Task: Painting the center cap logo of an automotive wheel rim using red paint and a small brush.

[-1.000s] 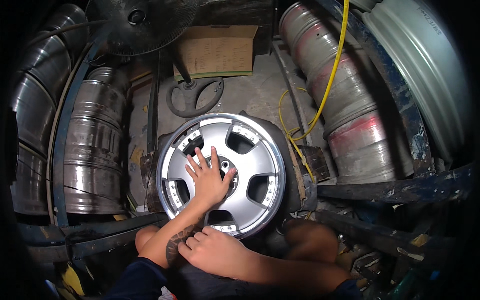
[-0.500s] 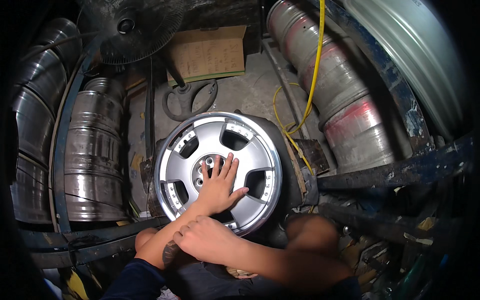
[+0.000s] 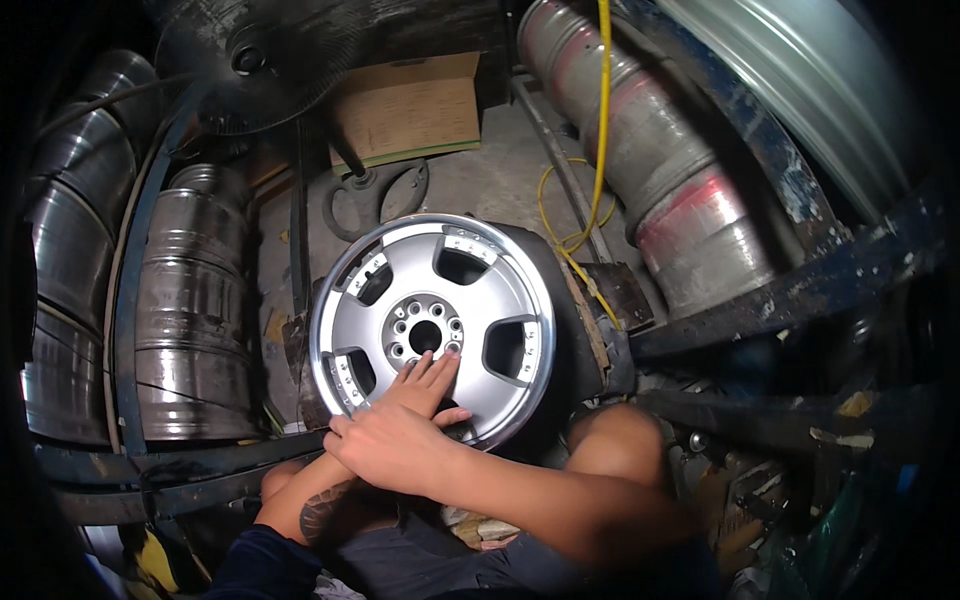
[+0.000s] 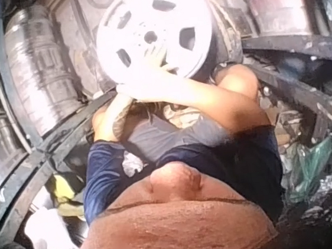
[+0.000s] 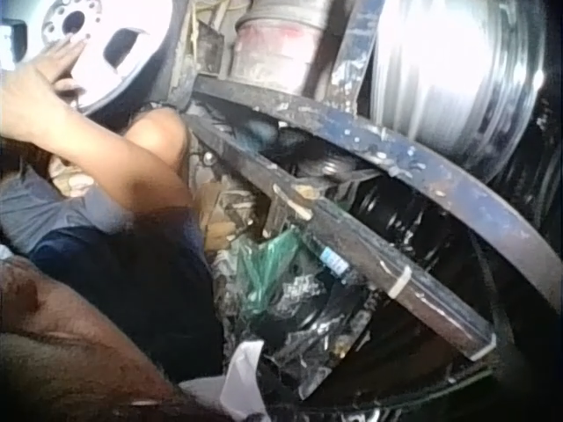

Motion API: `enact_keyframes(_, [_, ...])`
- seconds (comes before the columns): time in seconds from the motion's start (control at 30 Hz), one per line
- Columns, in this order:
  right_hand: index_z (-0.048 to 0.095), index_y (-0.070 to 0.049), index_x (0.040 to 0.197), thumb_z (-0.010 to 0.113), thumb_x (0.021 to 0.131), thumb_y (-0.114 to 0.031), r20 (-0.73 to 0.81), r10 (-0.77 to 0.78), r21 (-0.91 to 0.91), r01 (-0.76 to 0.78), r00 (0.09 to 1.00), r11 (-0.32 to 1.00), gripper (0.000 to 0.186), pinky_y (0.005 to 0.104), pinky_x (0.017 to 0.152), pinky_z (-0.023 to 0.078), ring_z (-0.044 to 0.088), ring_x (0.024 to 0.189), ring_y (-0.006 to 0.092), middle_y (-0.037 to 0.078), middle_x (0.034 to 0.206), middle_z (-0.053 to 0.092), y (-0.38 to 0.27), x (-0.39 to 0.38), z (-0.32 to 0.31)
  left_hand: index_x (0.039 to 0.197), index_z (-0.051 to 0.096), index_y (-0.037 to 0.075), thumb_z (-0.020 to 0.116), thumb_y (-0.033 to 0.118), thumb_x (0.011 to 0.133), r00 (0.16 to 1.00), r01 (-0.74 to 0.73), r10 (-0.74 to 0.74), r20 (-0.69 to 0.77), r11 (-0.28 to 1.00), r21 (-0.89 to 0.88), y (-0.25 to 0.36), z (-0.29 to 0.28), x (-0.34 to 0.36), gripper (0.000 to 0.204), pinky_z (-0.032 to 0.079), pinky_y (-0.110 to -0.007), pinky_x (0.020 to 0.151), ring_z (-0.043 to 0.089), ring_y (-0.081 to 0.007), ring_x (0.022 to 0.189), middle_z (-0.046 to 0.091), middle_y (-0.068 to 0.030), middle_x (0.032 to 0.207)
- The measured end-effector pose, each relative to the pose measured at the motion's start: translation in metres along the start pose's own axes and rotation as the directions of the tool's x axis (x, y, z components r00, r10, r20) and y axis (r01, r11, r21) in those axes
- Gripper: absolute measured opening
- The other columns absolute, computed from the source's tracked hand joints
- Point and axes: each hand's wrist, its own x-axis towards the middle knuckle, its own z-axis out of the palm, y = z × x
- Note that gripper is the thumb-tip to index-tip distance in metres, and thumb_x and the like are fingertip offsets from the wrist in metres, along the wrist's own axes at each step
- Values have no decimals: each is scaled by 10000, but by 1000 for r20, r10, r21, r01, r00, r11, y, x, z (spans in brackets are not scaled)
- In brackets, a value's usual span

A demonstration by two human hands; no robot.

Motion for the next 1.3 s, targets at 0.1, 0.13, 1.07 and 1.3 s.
enact_keyframes(0.1, [619,-52,846,634,696,-131,-3,37,85,-36,999,996,169,432,702,497,653,765,295,114,794,605,-1,0,3,1434,269,22,570,566,830,1000,8,-8,-17,1000,-20,-3,-4,-7,867,258,-557,1080,302,-390,1359,352,-204,1451])
enact_keyframes(0.13, [627,-54,825,660,670,-133,1,-1,68,1,1000,998,178,432,675,512,665,740,302,118,781,624,1,3,0,1432,287,40,584,575,816,1000,26,-26,-16,999,-26,-5,-6,-11,868,259,-560,1078,325,-362,1355,359,-197,1450])
enact_keyframes(1.07, [297,-303,1459,572,870,-445,-229,874,378,-789,428,485,665,502,1105,257,304,1356,370,134,1524,237,-226,-399,66,1078,632,-22,584,116,935,928,-88,-115,-354,857,-509,-58,-31,-8,204,392,-158,606,545,-45,726,644,-17,920])
enact_keyframes(1.3, [655,-54,1078,592,836,-105,-213,883,710,-687,-418,-154,255,327,763,505,664,888,257,146,968,686,-253,-609,245,860,603,-45,500,207,992,853,-96,-118,-508,921,-376,-54,-40,-64,303,351,-211,599,434,-62,657,553,6,743])
